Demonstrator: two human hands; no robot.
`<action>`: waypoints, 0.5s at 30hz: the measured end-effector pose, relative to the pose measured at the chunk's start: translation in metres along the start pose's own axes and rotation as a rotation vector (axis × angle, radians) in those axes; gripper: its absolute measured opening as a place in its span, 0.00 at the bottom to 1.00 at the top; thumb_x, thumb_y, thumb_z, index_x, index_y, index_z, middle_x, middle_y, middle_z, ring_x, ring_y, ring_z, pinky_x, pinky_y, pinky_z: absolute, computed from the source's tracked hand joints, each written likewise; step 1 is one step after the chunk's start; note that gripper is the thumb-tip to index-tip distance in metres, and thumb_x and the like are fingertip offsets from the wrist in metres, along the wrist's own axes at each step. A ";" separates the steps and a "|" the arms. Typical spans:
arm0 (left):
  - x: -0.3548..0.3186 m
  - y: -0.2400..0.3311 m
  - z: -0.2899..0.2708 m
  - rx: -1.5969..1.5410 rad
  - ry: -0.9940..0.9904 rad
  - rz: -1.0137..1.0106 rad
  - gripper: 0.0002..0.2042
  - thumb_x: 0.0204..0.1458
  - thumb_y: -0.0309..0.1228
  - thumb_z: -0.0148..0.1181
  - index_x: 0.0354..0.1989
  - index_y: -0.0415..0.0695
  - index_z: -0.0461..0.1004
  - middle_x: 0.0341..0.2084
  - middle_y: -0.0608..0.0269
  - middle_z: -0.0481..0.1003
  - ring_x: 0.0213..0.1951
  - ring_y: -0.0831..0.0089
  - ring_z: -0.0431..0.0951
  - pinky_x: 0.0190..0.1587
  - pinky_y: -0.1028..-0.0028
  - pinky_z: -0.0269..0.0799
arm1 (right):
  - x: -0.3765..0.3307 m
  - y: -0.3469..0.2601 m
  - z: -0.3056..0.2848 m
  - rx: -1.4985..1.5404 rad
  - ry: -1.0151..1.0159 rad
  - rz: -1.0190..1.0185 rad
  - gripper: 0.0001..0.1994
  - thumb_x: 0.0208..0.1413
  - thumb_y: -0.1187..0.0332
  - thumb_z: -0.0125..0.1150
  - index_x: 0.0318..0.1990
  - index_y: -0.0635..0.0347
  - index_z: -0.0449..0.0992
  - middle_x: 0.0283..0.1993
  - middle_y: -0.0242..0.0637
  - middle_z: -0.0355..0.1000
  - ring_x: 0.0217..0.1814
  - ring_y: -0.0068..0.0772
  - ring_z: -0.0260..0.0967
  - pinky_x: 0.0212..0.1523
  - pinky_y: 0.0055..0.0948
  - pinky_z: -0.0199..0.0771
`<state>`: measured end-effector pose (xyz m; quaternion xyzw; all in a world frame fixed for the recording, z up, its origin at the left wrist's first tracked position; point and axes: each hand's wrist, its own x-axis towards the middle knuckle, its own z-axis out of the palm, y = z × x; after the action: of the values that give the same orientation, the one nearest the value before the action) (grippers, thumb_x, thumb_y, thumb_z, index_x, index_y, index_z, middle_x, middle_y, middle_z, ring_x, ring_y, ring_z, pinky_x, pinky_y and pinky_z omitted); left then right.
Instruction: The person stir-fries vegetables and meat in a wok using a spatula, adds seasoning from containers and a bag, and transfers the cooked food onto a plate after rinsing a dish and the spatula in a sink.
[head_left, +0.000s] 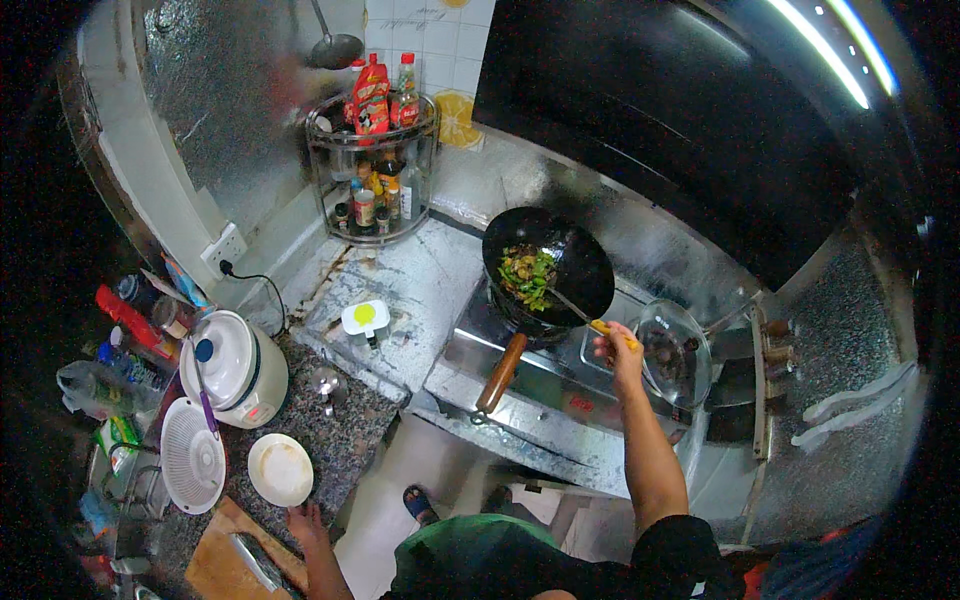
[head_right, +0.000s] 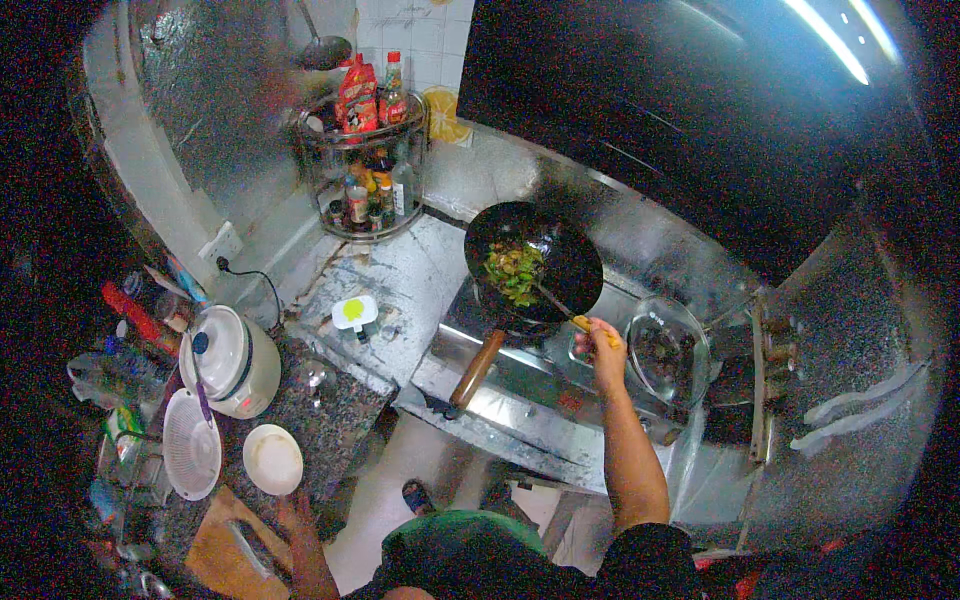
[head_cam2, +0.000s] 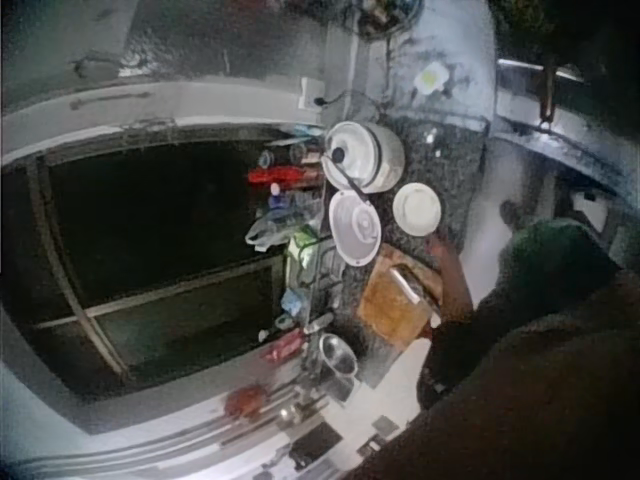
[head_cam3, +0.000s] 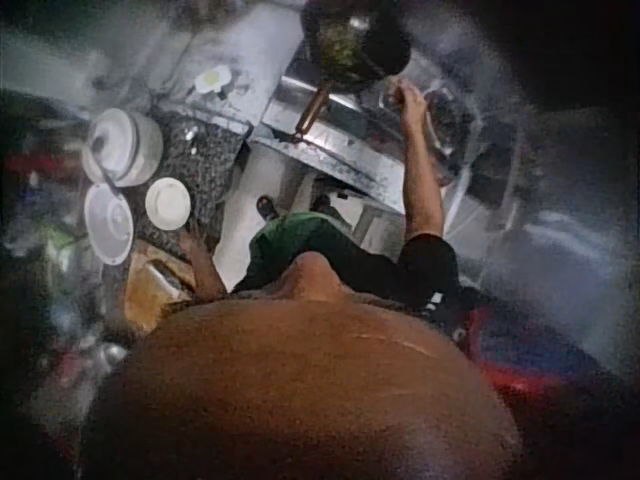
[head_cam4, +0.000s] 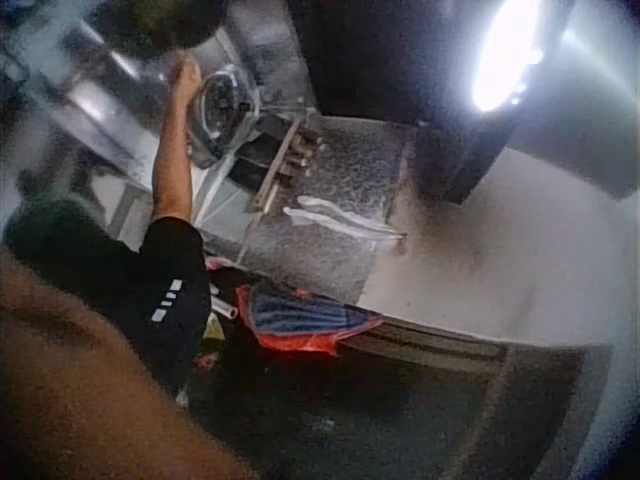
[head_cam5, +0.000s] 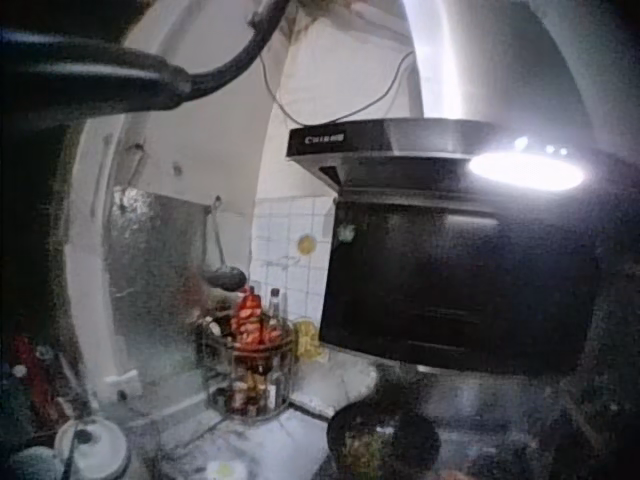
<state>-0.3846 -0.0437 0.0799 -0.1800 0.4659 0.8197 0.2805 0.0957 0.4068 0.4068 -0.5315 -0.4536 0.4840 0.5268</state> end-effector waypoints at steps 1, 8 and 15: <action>0.001 0.010 0.022 -0.025 0.034 -0.045 0.22 0.52 0.36 0.49 0.54 0.46 0.54 0.47 0.51 0.61 0.35 0.61 0.69 0.37 0.59 0.71 | 0.004 0.010 -0.003 0.039 -0.019 -0.021 0.15 0.55 0.61 0.51 0.46 0.59 0.68 0.27 0.34 0.73 0.19 0.19 0.66 0.20 0.17 0.63; 0.002 0.014 0.035 0.206 0.108 0.053 0.21 0.47 0.27 0.50 0.52 0.42 0.59 0.42 0.50 0.67 0.38 0.56 0.71 0.38 0.61 0.73 | 0.032 0.026 -0.004 -0.048 -0.105 0.031 0.15 0.54 0.56 0.50 0.44 0.55 0.69 0.26 0.28 0.69 0.20 0.16 0.62 0.18 0.13 0.56; -0.052 0.026 0.086 0.135 0.369 0.146 0.20 0.42 0.19 0.44 0.48 0.43 0.60 0.44 0.49 0.65 0.42 0.55 0.69 0.36 0.56 0.73 | 0.044 -0.002 -0.001 0.123 -0.055 -0.050 0.15 0.55 0.56 0.48 0.40 0.58 0.70 0.24 0.28 0.68 0.20 0.16 0.62 0.16 0.12 0.55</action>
<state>-0.3633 0.0048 0.1688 -0.2736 0.5752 0.7578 0.1417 0.1015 0.4499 0.4071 -0.4732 -0.4504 0.5118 0.5579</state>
